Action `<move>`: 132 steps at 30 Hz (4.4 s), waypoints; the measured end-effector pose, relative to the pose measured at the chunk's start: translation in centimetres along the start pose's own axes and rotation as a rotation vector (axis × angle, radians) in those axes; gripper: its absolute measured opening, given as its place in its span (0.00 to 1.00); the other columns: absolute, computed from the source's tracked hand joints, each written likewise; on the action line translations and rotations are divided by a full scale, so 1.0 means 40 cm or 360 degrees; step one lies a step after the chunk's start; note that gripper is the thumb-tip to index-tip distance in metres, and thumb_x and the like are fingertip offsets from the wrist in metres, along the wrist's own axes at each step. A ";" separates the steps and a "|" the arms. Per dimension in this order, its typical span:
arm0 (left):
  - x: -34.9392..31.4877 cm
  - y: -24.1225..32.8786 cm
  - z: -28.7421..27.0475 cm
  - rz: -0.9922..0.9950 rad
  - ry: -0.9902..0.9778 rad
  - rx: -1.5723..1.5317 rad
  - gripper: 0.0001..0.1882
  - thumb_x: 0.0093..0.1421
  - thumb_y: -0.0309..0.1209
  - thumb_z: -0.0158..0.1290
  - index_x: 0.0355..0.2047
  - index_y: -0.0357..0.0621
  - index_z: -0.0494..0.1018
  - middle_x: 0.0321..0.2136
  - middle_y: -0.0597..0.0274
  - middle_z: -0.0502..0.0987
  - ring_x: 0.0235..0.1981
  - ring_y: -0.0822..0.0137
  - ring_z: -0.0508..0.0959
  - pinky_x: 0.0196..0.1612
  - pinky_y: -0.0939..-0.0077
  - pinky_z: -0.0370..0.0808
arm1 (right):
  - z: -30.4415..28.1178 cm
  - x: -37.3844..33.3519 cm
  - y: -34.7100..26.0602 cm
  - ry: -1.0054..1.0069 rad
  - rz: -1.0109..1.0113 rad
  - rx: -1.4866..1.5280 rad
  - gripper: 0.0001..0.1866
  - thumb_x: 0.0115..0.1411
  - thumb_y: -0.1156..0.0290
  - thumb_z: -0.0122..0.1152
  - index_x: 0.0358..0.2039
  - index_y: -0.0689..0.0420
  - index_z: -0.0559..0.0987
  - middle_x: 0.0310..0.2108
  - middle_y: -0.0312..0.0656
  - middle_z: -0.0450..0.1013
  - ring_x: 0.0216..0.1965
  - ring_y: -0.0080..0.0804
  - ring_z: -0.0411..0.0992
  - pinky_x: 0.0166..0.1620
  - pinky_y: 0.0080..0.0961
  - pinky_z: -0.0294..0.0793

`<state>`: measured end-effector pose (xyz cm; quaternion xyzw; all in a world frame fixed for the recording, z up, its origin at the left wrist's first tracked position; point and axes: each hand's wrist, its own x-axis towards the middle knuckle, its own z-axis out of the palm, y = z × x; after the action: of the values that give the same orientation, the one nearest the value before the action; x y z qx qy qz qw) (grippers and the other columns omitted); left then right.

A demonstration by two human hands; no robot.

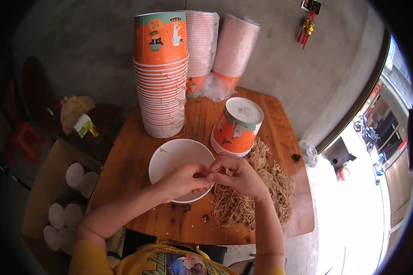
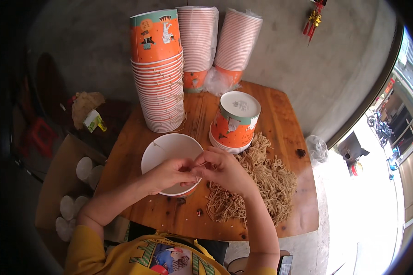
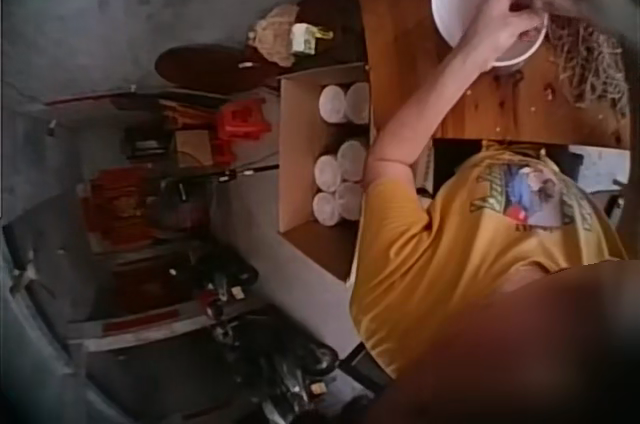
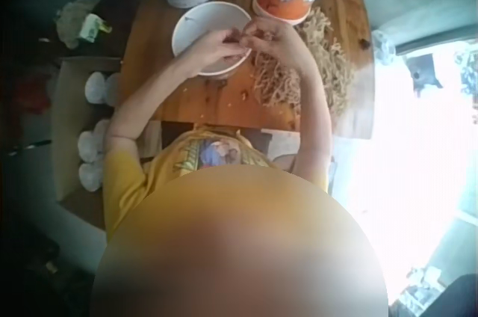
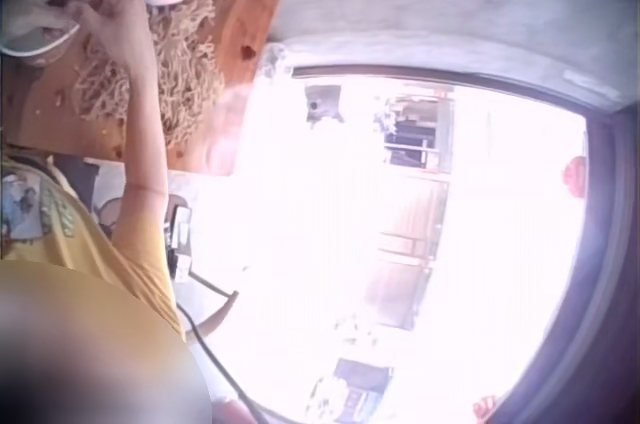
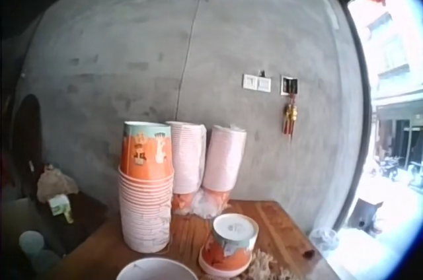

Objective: Sorting and packaging dried fibrous food material into paper buckets.

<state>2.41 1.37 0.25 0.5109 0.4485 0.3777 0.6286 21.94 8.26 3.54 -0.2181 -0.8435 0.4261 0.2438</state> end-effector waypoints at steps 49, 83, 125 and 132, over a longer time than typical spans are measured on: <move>0.002 0.002 0.020 0.0025 -0.0074 -0.0111 0.13 0.57 0.17 0.51 0.43 0.38 0.65 0.34 0.61 0.73 0.34 0.72 0.75 0.37 0.78 0.75 | 0.096 -0.119 0.002 0.0674 0.0086 -0.0211 0.04 0.59 0.78 0.61 0.35 0.60 0.80 0.31 0.37 0.69 0.28 0.21 0.71 0.31 0.19 0.72; -0.039 0.001 0.051 0.0992 0.0355 0.1176 0.14 0.59 0.17 0.52 0.44 0.41 0.67 0.40 0.55 0.67 0.35 0.60 0.77 0.39 0.71 0.77 | 0.148 -0.119 -0.003 0.0781 0.0198 -0.0154 0.05 0.56 0.77 0.65 0.32 0.61 0.77 0.26 0.36 0.69 0.22 0.21 0.67 0.27 0.19 0.68; -0.021 0.002 0.050 0.0525 0.0145 0.0415 0.19 0.58 0.18 0.52 0.47 0.42 0.59 0.33 0.64 0.72 0.36 0.76 0.73 0.44 0.78 0.71 | 0.183 -0.140 0.015 0.0931 0.0422 0.0353 0.06 0.62 0.73 0.61 0.32 0.61 0.75 0.25 0.32 0.69 0.24 0.13 0.63 0.28 0.15 0.65; -0.013 0.006 0.051 0.0371 0.0117 0.0182 0.19 0.57 0.19 0.53 0.46 0.42 0.60 0.34 0.65 0.72 0.37 0.76 0.73 0.44 0.80 0.70 | 0.187 -0.138 0.019 0.1003 0.0342 0.0109 0.05 0.59 0.75 0.64 0.33 0.60 0.75 0.27 0.36 0.70 0.22 0.19 0.67 0.27 0.17 0.68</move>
<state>4.17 0.33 0.75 0.5803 0.4295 0.4406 0.5335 21.94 0.92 -2.19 -0.4186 -0.6840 0.3890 0.4534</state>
